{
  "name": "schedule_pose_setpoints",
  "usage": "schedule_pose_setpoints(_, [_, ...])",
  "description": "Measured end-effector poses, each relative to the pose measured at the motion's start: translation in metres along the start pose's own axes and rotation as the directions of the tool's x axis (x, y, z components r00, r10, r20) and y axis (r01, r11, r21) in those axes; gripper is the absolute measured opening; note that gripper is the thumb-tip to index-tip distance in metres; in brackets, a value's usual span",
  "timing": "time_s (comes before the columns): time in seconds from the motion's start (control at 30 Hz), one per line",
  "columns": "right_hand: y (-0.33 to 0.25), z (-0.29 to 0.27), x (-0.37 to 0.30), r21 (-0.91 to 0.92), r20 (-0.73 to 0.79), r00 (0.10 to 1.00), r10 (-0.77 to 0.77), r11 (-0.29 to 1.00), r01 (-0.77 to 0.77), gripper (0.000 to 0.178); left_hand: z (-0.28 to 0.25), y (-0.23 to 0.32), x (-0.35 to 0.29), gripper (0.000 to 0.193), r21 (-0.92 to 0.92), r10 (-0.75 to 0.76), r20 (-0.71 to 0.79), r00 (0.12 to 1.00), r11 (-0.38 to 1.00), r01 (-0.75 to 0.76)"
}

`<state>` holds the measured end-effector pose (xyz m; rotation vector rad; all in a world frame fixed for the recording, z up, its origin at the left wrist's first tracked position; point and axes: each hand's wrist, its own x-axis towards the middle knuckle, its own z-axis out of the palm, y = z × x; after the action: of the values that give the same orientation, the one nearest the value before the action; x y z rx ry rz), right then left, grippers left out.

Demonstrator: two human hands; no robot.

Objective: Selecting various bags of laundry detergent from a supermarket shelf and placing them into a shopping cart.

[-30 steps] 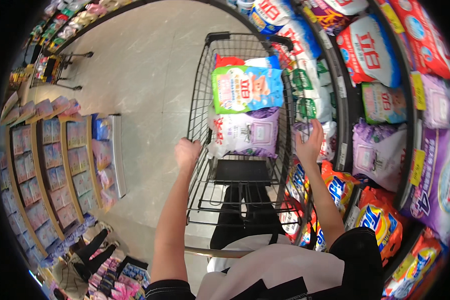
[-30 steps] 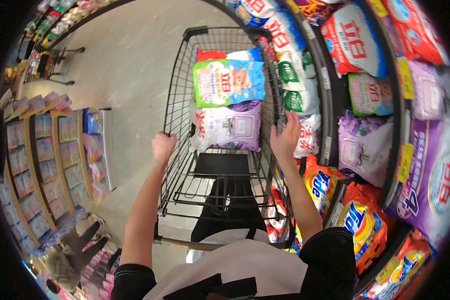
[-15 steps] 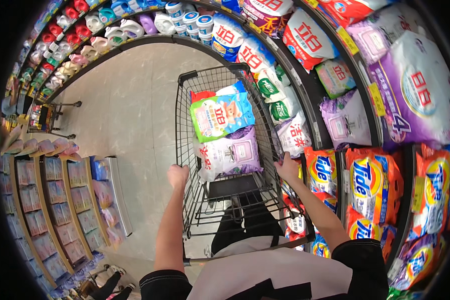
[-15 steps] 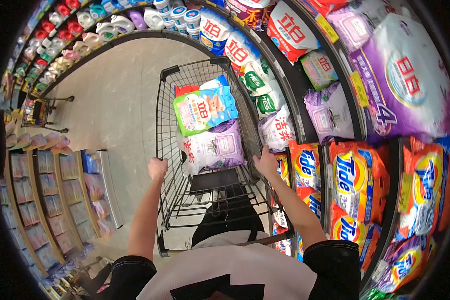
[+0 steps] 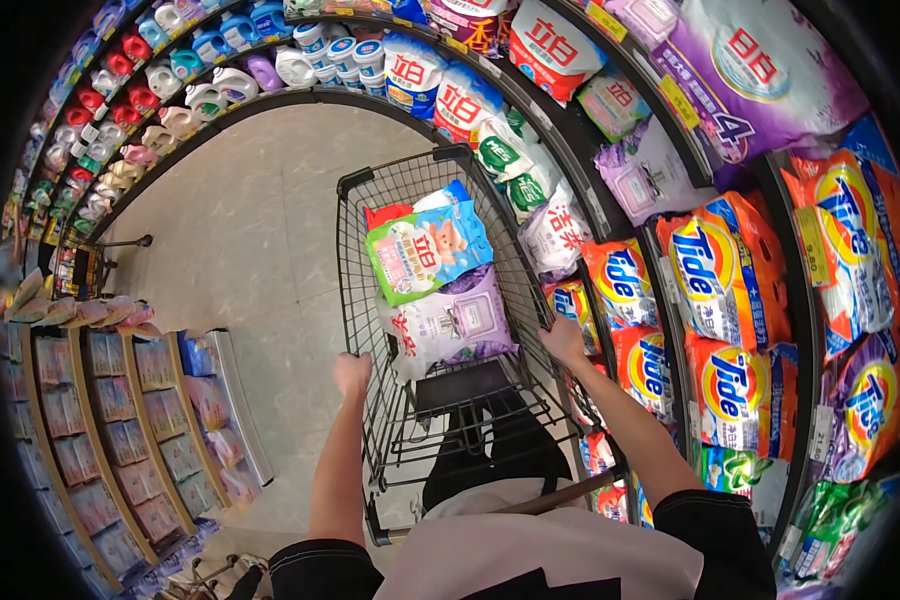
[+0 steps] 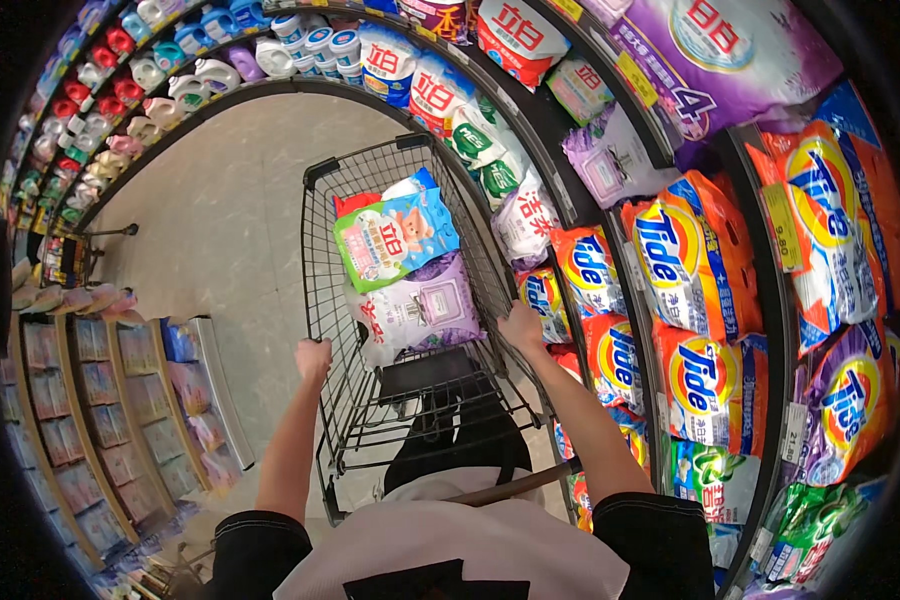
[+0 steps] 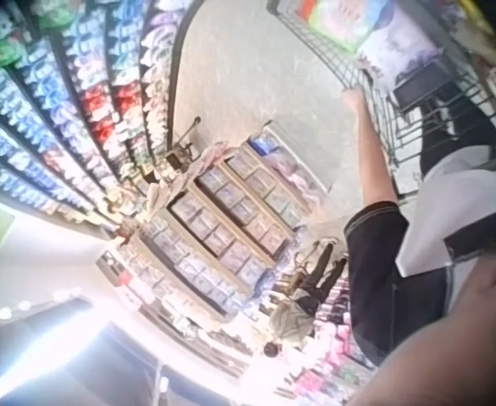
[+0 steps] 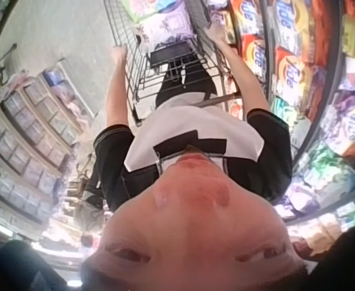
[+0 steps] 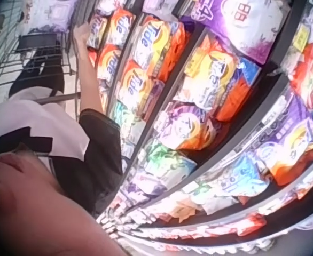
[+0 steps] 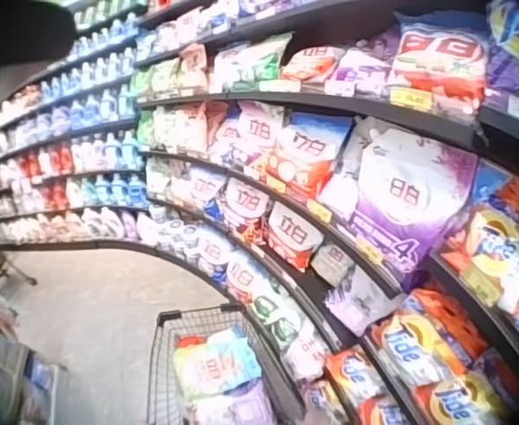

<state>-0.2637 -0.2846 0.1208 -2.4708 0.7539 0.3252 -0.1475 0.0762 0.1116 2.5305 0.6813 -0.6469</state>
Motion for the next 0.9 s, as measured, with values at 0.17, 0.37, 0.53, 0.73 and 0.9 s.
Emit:
schedule_pose_setpoints(0.17, [0.001, 0.0, -0.034, -0.013, 0.002, 1.0, 0.027, 1.0, -0.027, 0.033, 0.001, -0.022, -0.028, 0.033, 0.018, -0.03, -0.04, 0.999, 0.999, 0.03])
schedule_pose_setpoints(0.37, [0.039, 0.025, -0.061, 0.008, -0.064, 0.998, 0.014, 1.0, -0.014, 0.026, 0.016, -0.046, -0.055, 0.03, -0.001, -0.001, -0.079, 0.997, 1.0, 0.001])
schedule_pose_setpoints(0.53, [0.049, 0.027, -0.105, 0.008, -0.038, 0.999, 0.026, 1.0, -0.025, 0.023, 0.022, -0.071, -0.085, 0.026, 0.028, -0.045, -0.087, 0.995, 0.998, 0.048])
schedule_pose_setpoints(0.73, [0.067, 0.02, -0.134, -0.003, -0.016, 0.999, 0.036, 0.999, -0.036, 0.021, 0.025, -0.078, -0.122, 0.021, -0.077, -0.058, -0.03, 0.998, 0.995, 0.056])
schedule_pose_setpoints(0.9, [0.076, 0.025, -0.145, 0.012, -0.012, 1.0, 0.021, 1.0, -0.021, 0.019, 0.029, -0.092, -0.133, 0.017, -0.273, -0.055, 0.061, 0.997, 0.96, 0.07])
